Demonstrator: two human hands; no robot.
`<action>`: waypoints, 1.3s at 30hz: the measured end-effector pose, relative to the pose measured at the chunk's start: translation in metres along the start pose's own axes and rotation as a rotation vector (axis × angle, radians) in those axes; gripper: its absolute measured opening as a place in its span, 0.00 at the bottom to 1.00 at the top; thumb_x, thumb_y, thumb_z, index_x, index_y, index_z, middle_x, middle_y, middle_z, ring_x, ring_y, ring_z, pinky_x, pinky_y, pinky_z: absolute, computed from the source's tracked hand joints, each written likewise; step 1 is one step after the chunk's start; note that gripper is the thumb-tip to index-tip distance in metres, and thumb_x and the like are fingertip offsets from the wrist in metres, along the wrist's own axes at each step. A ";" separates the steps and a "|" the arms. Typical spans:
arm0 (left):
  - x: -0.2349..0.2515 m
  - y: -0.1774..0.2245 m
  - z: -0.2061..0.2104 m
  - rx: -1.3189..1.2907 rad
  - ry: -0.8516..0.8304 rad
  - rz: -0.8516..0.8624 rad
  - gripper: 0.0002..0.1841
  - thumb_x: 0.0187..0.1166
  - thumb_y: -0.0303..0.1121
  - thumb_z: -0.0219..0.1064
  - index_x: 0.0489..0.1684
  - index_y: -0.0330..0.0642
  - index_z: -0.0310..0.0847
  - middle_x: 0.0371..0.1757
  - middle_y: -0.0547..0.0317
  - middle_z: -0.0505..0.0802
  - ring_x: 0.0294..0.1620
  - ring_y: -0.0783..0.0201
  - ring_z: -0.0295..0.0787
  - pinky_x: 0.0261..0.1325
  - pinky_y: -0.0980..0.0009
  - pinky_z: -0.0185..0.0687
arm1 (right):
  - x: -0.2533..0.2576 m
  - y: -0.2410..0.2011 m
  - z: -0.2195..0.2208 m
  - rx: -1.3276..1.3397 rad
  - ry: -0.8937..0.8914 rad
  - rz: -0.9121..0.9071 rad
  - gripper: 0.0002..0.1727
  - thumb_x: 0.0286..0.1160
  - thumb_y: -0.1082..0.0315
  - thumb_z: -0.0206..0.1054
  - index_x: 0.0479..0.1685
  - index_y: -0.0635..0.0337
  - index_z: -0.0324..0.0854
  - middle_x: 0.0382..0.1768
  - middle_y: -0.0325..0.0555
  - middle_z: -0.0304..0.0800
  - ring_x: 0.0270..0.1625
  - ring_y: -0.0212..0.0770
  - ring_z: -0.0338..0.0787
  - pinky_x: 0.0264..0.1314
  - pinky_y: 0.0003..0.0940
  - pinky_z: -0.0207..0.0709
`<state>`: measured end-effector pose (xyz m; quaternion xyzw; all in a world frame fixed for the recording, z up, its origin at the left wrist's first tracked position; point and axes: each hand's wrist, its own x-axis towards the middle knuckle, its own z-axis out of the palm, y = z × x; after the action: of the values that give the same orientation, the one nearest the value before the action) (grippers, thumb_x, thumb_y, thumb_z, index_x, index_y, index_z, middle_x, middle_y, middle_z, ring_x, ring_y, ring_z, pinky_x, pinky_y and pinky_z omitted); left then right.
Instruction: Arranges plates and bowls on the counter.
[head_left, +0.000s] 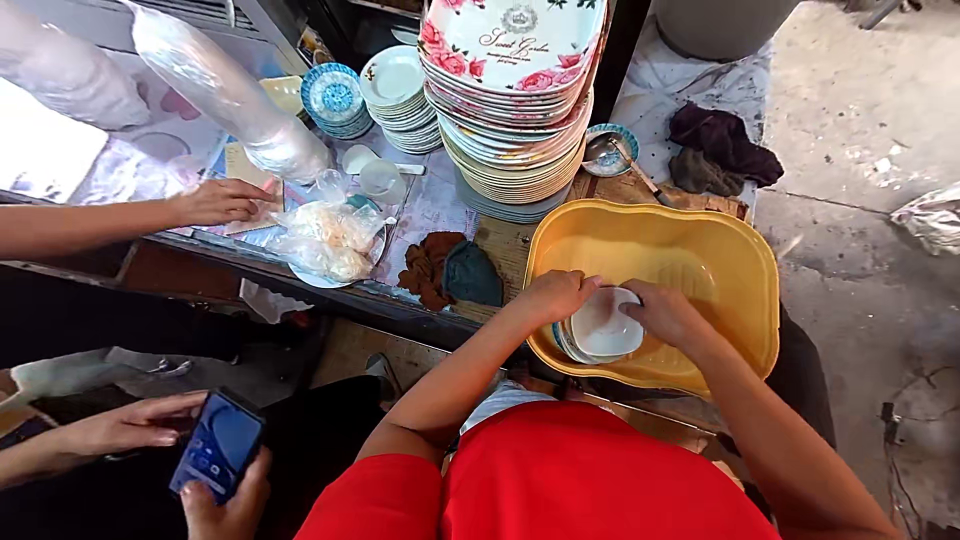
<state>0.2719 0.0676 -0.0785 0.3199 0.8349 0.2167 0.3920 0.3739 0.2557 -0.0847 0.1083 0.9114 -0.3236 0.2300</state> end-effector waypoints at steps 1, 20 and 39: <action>0.001 0.000 0.002 0.040 -0.023 0.004 0.30 0.97 0.48 0.41 0.70 0.31 0.79 0.60 0.33 0.90 0.66 0.39 0.87 0.70 0.39 0.76 | 0.001 -0.001 0.002 -0.023 -0.019 0.006 0.17 0.87 0.69 0.62 0.69 0.66 0.81 0.59 0.68 0.89 0.66 0.66 0.87 0.72 0.65 0.74; 0.018 -0.004 0.016 0.116 -0.096 -0.102 0.26 0.85 0.44 0.65 0.70 0.29 0.77 0.61 0.34 0.87 0.67 0.39 0.84 0.69 0.41 0.77 | 0.025 0.022 0.031 0.281 -0.142 0.118 0.33 0.78 0.59 0.73 0.79 0.66 0.70 0.67 0.65 0.84 0.70 0.56 0.85 0.76 0.56 0.75; -0.024 0.003 -0.023 -0.841 -0.130 0.009 0.29 0.80 0.26 0.66 0.82 0.40 0.66 0.65 0.38 0.86 0.52 0.52 0.88 0.49 0.54 0.87 | -0.002 0.011 -0.040 0.717 0.079 -0.215 0.44 0.85 0.33 0.44 0.84 0.62 0.64 0.58 0.42 0.93 0.54 0.33 0.93 0.58 0.33 0.87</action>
<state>0.2663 0.0500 -0.0501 0.1489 0.6458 0.5195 0.5393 0.3654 0.2892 -0.0620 0.0979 0.7545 -0.6401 0.1068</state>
